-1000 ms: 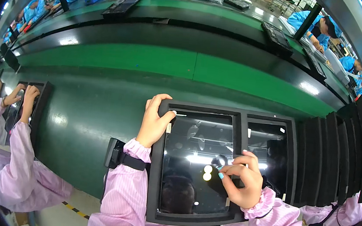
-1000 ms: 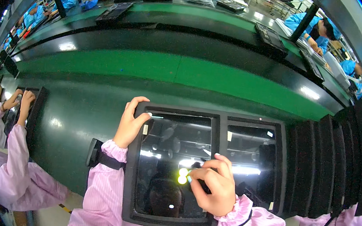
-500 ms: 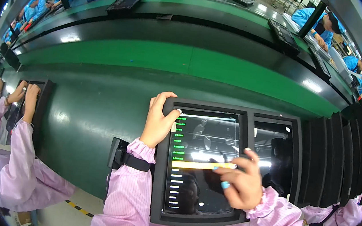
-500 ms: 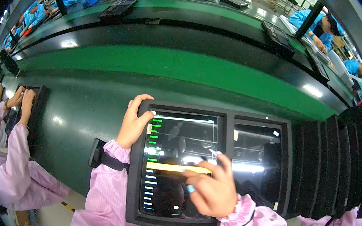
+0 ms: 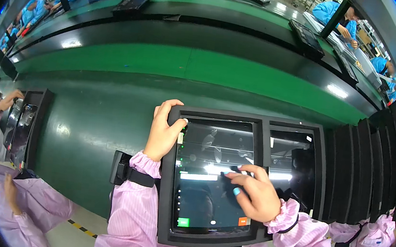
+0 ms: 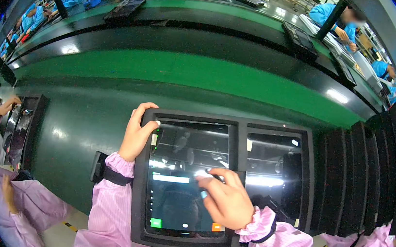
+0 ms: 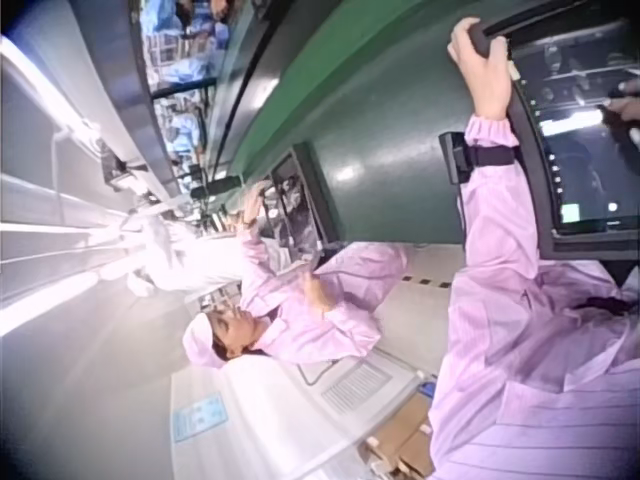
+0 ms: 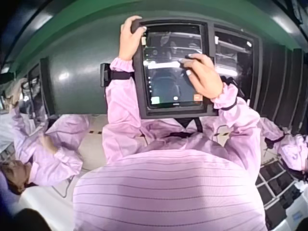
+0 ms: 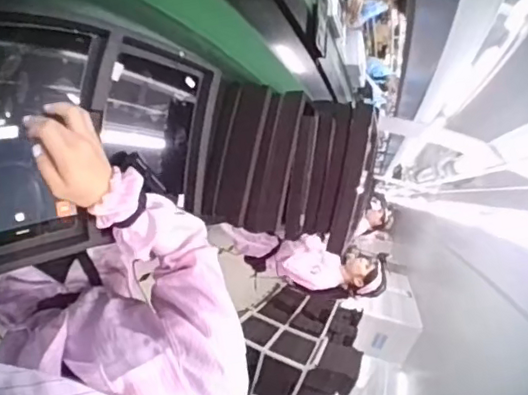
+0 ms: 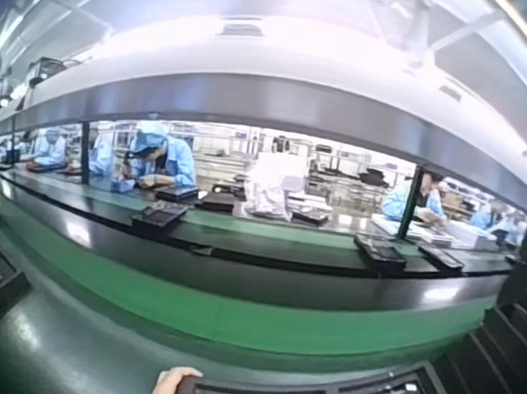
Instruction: Testing software or hardware functionality on two tablet devices at a factory assembly line.
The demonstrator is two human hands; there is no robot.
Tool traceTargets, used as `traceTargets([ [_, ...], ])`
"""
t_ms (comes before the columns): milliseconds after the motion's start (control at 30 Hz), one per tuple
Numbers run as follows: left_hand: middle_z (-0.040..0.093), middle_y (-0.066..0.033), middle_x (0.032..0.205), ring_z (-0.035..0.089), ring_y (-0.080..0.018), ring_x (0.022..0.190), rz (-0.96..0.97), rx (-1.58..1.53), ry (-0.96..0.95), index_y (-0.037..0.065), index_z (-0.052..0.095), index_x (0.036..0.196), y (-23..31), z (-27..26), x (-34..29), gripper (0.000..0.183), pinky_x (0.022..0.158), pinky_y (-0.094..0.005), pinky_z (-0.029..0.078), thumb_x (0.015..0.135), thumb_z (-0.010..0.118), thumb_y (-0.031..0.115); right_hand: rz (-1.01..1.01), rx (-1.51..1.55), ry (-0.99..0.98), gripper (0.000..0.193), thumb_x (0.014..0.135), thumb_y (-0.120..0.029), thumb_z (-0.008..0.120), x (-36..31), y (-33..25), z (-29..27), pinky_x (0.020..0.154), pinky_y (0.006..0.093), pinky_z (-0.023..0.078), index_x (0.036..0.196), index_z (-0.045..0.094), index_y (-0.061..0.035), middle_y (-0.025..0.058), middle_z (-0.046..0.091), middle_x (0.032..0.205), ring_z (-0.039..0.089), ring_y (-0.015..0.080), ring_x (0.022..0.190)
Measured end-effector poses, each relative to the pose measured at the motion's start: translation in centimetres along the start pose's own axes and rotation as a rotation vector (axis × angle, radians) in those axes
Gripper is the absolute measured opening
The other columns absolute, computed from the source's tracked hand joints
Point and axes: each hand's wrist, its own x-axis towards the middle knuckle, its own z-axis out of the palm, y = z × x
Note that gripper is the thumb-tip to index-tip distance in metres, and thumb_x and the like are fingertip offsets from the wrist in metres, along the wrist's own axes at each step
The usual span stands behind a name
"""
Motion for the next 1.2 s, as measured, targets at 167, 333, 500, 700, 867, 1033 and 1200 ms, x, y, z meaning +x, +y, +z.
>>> traceTargets([
  [167, 0.044, -0.0100, 0.096, 0.046, -0.0220, 0.088, 0.023, 0.007, 0.001, 0.009, 0.052, 0.105, 0.1, 0.1, 0.0, 0.034, 0.080, -0.0307, 0.040, 0.071, 0.058, 0.009, -0.106, -0.105, -0.203, 0.028, 0.075, -0.014, 0.058, 0.1, -1.2, 0.6, 0.098, 0.0533, 0.023, 0.101, 0.053, -0.0070, 0.0025, 0.049, 0.124, 0.038, 0.0297, 0.117],
  [333, 0.043, -0.0095, 0.095, 0.046, -0.0211, 0.087, 0.016, -0.002, 0.005, 0.009, 0.052, 0.105, 0.2, -0.1, -0.1, 0.034, 0.078, -0.0304, 0.041, 0.071, 0.058, 0.010, -0.014, -0.067, 0.080, 0.023, 0.071, -0.011, 0.058, -0.7, -1.3, -1.6, 0.094, 0.0515, 0.027, 0.094, 0.055, -0.0073, 0.0034, 0.059, 0.108, 0.044, 0.0275, 0.108],
  [500, 0.043, -0.0096, 0.096, 0.046, -0.0214, 0.087, 0.011, -0.006, 0.001, 0.009, 0.052, 0.104, -0.1, 0.1, 0.0, 0.034, 0.078, -0.0306, 0.040, 0.071, 0.058, 0.010, 0.326, 0.006, 0.207, 0.020, 0.073, -0.001, 0.055, -2.4, 0.3, -1.2, 0.080, 0.0373, 0.042, 0.093, 0.054, 0.0005, 0.0151, 0.059, 0.091, 0.052, 0.0321, 0.092],
  [700, 0.044, -0.0098, 0.097, 0.047, -0.0218, 0.088, 0.021, 0.007, 0.006, 0.009, 0.052, 0.104, -0.2, -0.2, 0.0, 0.034, 0.079, -0.0308, 0.040, 0.071, 0.057, 0.010, 0.377, -0.095, 0.232, 0.024, 0.074, -0.003, 0.056, -2.3, -0.3, -0.1, 0.079, 0.0386, 0.043, 0.097, 0.053, 0.0037, 0.0189, 0.057, 0.092, 0.053, 0.0341, 0.090],
  [867, 0.044, -0.0100, 0.097, 0.047, -0.0224, 0.089, 0.007, -0.002, 0.002, 0.009, 0.052, 0.104, -0.1, -0.2, 0.0, 0.034, 0.080, -0.0312, 0.040, 0.071, 0.057, 0.010, 0.507, 0.061, 0.102, 0.054, 0.077, -0.011, 0.056, -1.6, -1.1, 0.1, 0.084, 0.0414, 0.040, 0.121, 0.034, 0.0110, 0.0303, 0.051, 0.101, 0.049, 0.0418, 0.094],
  [1033, 0.044, -0.0101, 0.097, 0.047, -0.0230, 0.090, 0.027, 0.006, -0.005, 0.009, 0.052, 0.104, -0.1, 0.0, 0.2, 0.034, 0.081, -0.0316, 0.040, 0.071, 0.056, 0.010, 0.604, 0.159, 0.169, 0.062, 0.077, -0.015, 0.055, -0.4, -0.4, 1.3, 0.090, 0.0426, 0.037, 0.126, 0.026, 0.0118, 0.0325, 0.046, 0.109, 0.044, 0.0422, 0.105],
  [1200, 0.045, -0.0094, 0.095, 0.046, -0.0214, 0.090, 0.043, -0.006, 0.006, 0.009, 0.052, 0.105, -0.5, 0.0, 0.2, 0.034, 0.081, -0.0296, 0.038, 0.071, 0.056, 0.010, 0.800, 0.544, 0.305, 0.059, 0.080, -0.017, 0.055, 0.2, -0.2, 1.6, 0.096, 0.0376, 0.033, 0.127, 0.028, 0.0063, 0.0272, 0.041, 0.122, 0.041, 0.0341, 0.114],
])
